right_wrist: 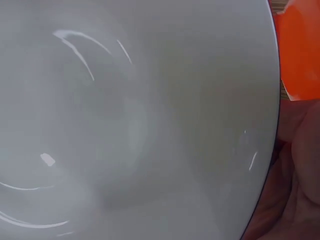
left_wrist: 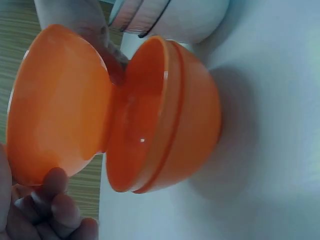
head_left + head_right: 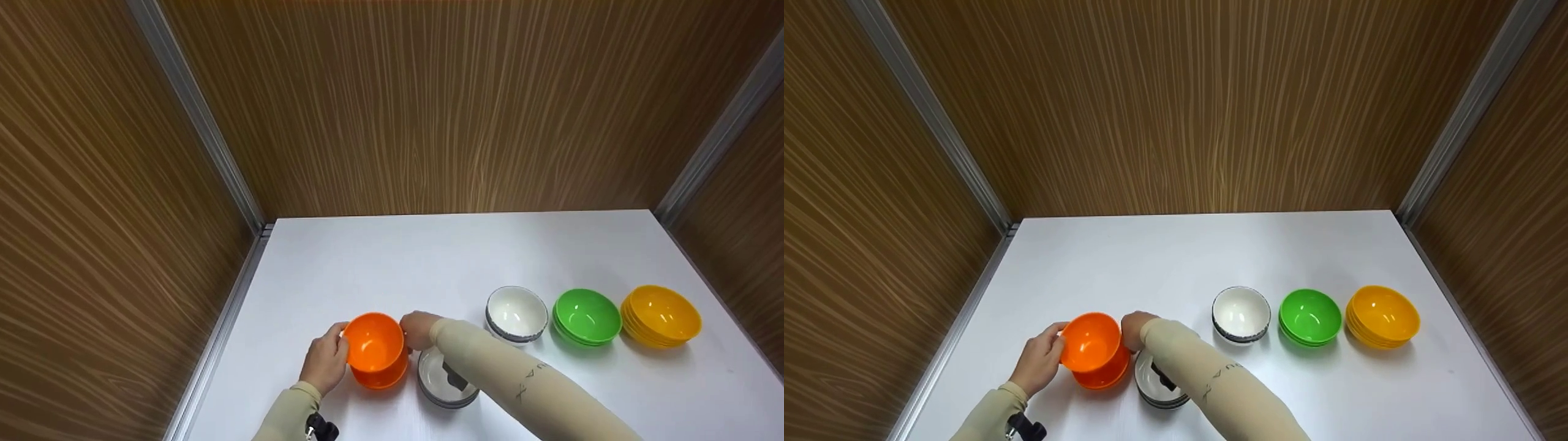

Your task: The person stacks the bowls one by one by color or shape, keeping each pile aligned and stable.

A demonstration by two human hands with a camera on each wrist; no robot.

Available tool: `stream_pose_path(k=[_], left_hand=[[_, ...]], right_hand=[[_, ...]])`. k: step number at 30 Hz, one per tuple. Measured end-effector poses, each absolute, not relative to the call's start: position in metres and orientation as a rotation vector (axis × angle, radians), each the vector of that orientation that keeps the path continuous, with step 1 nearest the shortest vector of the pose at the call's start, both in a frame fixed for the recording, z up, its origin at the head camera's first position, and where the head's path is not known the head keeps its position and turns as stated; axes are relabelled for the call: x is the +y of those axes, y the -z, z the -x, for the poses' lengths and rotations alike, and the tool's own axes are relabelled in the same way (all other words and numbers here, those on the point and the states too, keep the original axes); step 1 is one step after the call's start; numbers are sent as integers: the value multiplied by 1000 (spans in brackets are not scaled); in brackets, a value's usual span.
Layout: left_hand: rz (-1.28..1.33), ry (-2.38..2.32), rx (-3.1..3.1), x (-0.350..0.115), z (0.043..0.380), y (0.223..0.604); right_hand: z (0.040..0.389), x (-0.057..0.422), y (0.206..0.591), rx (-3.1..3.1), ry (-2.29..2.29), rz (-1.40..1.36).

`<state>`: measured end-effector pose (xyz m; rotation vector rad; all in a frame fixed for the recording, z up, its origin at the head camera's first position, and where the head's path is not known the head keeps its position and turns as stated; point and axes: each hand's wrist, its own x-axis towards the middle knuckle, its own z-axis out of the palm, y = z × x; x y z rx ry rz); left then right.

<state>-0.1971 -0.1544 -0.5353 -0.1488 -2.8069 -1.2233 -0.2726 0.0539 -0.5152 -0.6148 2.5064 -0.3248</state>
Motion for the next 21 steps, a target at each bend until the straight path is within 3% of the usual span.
stream_pose_path(k=[21], left_hand=[[177,1029,-2789,-144,196,563]], right_hand=[[277,76,499,2524,428,716]])
